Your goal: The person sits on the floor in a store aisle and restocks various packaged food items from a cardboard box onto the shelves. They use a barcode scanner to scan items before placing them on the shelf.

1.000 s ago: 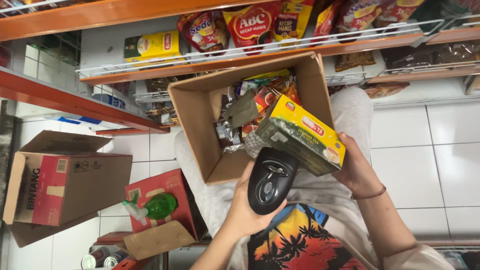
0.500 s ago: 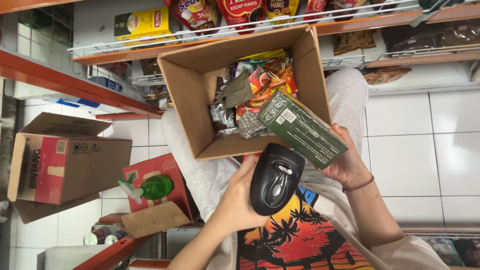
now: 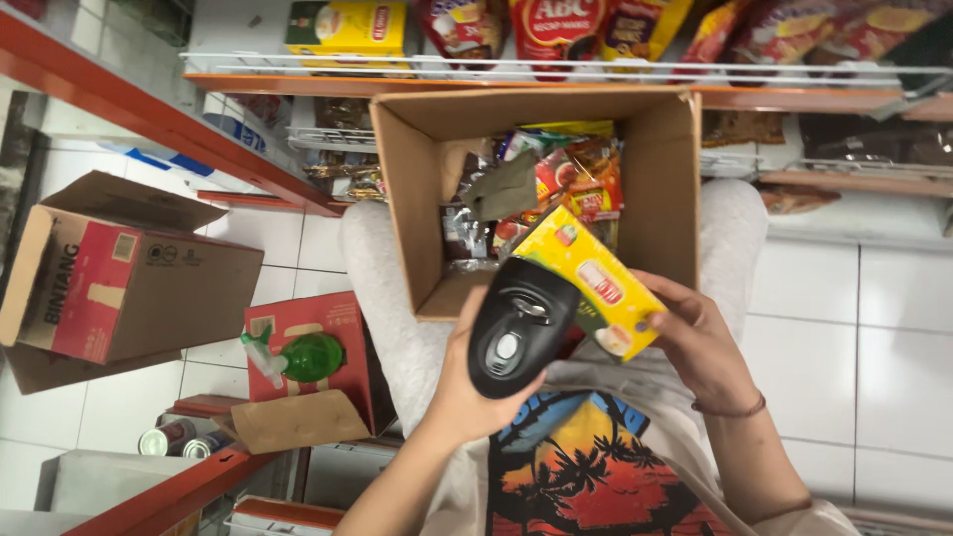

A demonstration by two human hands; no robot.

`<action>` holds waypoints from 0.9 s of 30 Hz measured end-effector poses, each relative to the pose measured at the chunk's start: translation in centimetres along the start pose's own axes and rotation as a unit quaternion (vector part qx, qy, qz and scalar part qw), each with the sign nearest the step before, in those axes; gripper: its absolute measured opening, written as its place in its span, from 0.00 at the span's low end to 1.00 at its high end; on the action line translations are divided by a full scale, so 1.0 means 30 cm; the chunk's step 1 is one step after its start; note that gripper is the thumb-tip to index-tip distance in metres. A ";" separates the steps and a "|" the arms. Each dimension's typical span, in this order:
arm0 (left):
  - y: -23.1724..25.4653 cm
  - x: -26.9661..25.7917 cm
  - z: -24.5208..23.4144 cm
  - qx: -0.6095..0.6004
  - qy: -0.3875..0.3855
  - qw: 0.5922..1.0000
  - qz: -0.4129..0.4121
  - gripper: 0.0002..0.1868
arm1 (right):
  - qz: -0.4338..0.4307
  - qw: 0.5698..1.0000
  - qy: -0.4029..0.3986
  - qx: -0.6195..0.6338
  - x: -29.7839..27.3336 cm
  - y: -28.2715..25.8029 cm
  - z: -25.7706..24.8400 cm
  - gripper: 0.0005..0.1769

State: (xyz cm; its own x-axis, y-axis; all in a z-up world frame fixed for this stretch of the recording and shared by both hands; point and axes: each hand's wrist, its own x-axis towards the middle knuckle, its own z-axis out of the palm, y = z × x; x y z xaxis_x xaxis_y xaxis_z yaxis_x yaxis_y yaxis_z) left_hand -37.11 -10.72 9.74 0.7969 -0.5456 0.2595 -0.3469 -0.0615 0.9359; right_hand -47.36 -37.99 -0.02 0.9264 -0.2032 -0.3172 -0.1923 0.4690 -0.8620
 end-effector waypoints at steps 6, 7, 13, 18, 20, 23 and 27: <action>-0.180 -0.084 -0.082 -0.169 0.023 0.964 -0.204 0.22 | -0.223 0.905 0.043 -0.359 0.047 -0.096 0.250 0.42; -0.205 -0.097 -0.099 -0.173 0.020 0.967 -0.185 0.23 | -0.259 0.845 0.072 -0.461 0.063 -0.104 0.286 0.44; -0.262 -0.106 -0.196 -0.126 0.021 0.988 -0.087 0.27 | -0.408 0.759 0.045 -0.505 0.152 -0.088 0.455 0.42; -0.222 -0.025 -0.286 -0.025 0.126 0.991 0.032 0.39 | -0.446 0.738 0.042 -0.504 0.247 -0.070 0.574 0.44; -0.215 0.024 -0.328 0.027 0.184 0.981 0.061 0.41 | -0.453 0.729 0.033 -0.512 0.290 -0.083 0.620 0.44; -0.227 0.081 -0.413 -0.195 0.205 0.959 -0.016 0.52 | -0.478 0.718 -0.002 -0.506 0.390 -0.113 0.699 0.41; -0.305 0.153 -0.575 -0.106 0.222 0.968 0.040 0.49 | -0.507 0.707 -0.038 -0.491 0.572 -0.135 0.845 0.40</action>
State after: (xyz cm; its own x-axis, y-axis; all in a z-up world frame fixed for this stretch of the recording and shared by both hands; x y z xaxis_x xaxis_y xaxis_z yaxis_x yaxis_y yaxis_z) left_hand -21.73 1.75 6.48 0.9220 -0.1251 0.3664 -0.3448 0.1650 0.9241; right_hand -22.48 -21.58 8.04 0.7562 0.0580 0.6517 0.4869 -0.7154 -0.5012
